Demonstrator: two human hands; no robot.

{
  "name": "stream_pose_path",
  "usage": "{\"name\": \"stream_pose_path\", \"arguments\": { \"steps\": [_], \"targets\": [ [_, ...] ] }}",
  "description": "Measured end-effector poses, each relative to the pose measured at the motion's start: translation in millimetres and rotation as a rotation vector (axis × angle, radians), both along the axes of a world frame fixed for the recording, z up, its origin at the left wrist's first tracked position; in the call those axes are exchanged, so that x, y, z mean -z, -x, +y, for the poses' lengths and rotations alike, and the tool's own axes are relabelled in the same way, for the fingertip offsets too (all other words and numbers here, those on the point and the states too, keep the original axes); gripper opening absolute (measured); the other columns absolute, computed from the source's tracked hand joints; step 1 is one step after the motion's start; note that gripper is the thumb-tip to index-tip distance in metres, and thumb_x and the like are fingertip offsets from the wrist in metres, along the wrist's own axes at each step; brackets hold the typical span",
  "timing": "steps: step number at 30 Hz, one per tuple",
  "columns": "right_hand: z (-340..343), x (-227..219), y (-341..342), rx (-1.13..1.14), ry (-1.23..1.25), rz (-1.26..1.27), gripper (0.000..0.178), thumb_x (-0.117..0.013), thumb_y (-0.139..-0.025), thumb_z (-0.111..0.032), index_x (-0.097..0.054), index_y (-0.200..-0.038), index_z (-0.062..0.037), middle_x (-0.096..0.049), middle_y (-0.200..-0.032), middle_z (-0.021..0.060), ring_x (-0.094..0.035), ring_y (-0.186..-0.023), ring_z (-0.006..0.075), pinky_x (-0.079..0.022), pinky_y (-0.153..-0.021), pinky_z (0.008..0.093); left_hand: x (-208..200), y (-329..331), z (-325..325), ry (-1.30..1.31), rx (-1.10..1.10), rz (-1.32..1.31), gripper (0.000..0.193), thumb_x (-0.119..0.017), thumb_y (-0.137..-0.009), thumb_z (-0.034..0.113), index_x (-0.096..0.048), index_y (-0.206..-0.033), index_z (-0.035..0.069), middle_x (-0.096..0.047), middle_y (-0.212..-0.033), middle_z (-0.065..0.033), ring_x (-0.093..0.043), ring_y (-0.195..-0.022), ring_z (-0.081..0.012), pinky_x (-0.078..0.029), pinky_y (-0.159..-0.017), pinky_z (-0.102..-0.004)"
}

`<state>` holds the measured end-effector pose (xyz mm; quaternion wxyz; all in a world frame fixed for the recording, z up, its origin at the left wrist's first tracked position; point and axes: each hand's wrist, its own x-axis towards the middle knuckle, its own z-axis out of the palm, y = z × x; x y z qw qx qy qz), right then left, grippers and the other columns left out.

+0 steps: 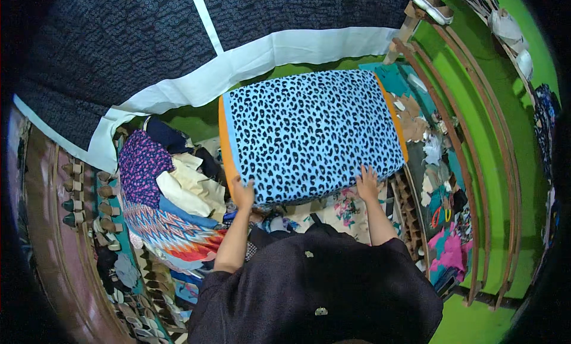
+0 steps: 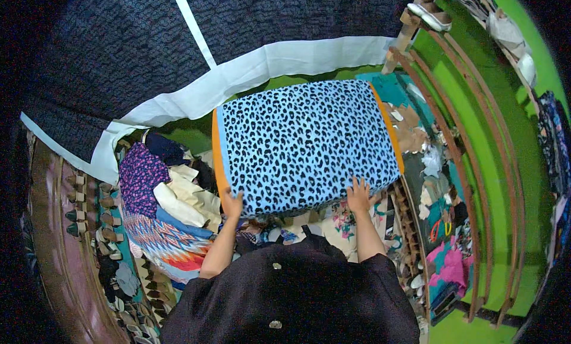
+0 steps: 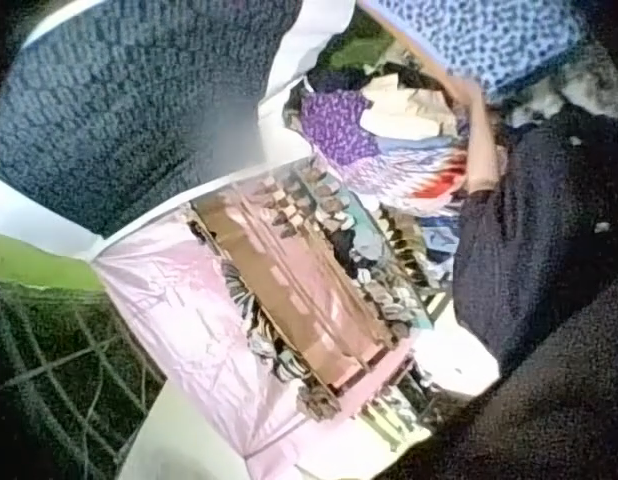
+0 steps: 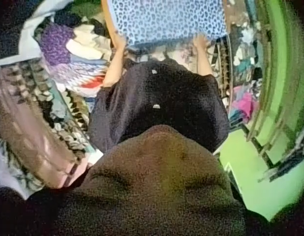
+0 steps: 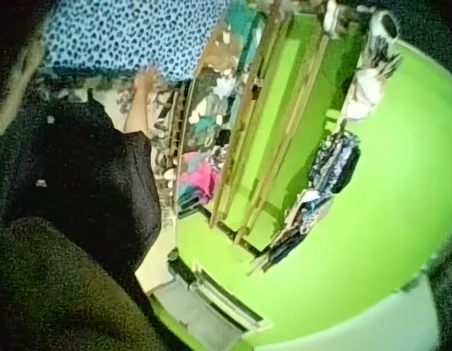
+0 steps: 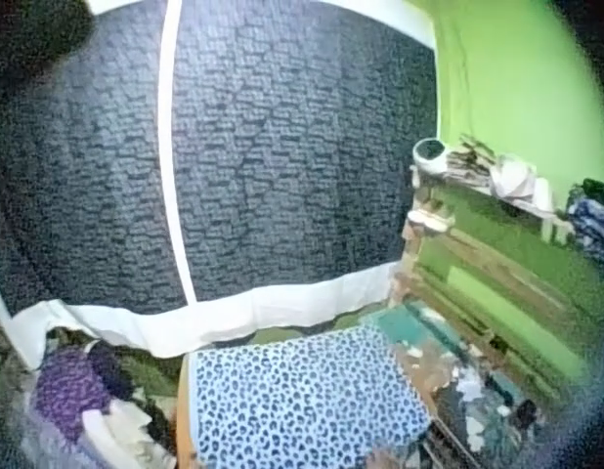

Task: Folding various pieces of fabric on a table and placing them on a shelf.

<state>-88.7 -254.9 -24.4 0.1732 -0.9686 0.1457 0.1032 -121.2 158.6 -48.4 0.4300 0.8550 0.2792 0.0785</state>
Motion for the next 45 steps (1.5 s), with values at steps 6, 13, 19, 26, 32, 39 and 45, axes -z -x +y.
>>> {"name": "stream_pose_path", "arguments": {
  "steps": [6, 13, 19, 26, 32, 39, 45],
  "targets": [
    [-68, -32, -28, -0.002, 0.108, 0.16, 0.055, -0.03, -0.088, -0.047, -0.019, -0.137, -0.0245, -0.011, -0.144, 0.0104, -0.013, -0.13, 0.0339, -0.014, -0.104, 0.0501, -7, 6, -6, -0.061, -0.199, -0.149, 0.064, -0.058, -0.079, 0.013, -0.023, -0.13, -0.003, -0.042, -0.123, -0.0261, -0.044, -0.111, -0.0373, -0.034, -0.091, -0.0374],
    [-96, 10, -60, 0.116, 0.2, 0.029, 0.055, -0.032, -0.088, -0.044, -0.015, -0.138, -0.0258, -0.01, -0.144, 0.0058, -0.008, -0.132, 0.028, -0.005, -0.099, 0.0614, -43, -9, -74, -0.669, -0.236, -0.329, 0.047, -0.05, -0.076, 0.007, -0.041, -0.122, -0.002, -0.049, -0.114, -0.0213, -0.043, -0.107, -0.037, -0.034, -0.087, -0.0452],
    [58, 0, -15, -0.832, 0.025, -0.221, 0.047, -0.042, -0.085, -0.026, -0.036, -0.129, -0.0125, -0.034, -0.132, 0.0134, -0.025, -0.126, 0.0303, -0.02, -0.098, 0.0553, -37, -9, -206, -0.573, 0.647, -0.217, 0.042, -0.048, -0.081, 0.022, -0.045, -0.122, 0.012, -0.04, -0.128, -0.0135, -0.036, -0.119, -0.0305, -0.028, -0.095, -0.0483],
    [-26, 13, -55, -0.562, 0.094, -0.364, 0.046, -0.046, -0.084, -0.035, -0.04, -0.127, -0.0203, -0.037, -0.128, 0.0132, -0.036, -0.118, 0.0285, -0.029, -0.091, 0.0511, -17, -7, -112, -0.688, 0.203, 0.131, 0.057, -0.047, -0.081, 0.046, -0.039, -0.128, 0.015, -0.033, -0.134, -0.0151, -0.034, -0.121, -0.0315, -0.023, -0.096, -0.054],
    [-163, -6, -66, 0.181, 0.077, -0.053, 0.064, -0.05, -0.082, -0.04, -0.022, -0.136, -0.0171, -0.025, -0.138, 0.0162, -0.031, -0.124, 0.029, -0.023, -0.096, 0.0541, 13, 25, -15, -0.627, -0.043, 0.103, 0.061, -0.05, -0.08, 0.042, -0.035, -0.129, 0.009, -0.032, -0.131, -0.0226, -0.033, -0.118, -0.0392, -0.025, -0.097, -0.0475],
    [-175, 32, -35, 0.366, -0.982, -0.342, 0.081, -0.062, -0.068, 0.001, -0.014, -0.133, -0.0052, -0.047, -0.115, 0.0179, -0.045, -0.107, 0.0246, -0.036, -0.089, 0.0337, 18, 41, -80, -0.38, -0.414, -0.313, 0.101, -0.076, -0.06, 0.027, -0.013, -0.13, -0.007, -0.025, -0.127, -0.0275, -0.022, -0.12, -0.0402, -0.018, -0.101, -0.0449],
    [-196, 35, -40, 0.439, -1.161, -0.178, 0.054, -0.062, -0.069, -0.005, -0.039, -0.118, -0.0018, -0.054, -0.107, 0.0106, -0.049, -0.099, 0.0205, -0.038, -0.083, 0.0303, 62, 50, -72, 0.239, -0.581, -0.481, 0.1, -0.08, -0.059, 0.026, -0.017, -0.128, -0.006, -0.033, -0.125, -0.0208, -0.039, -0.11, -0.0285, -0.031, -0.093, -0.0372]
  ]
}}
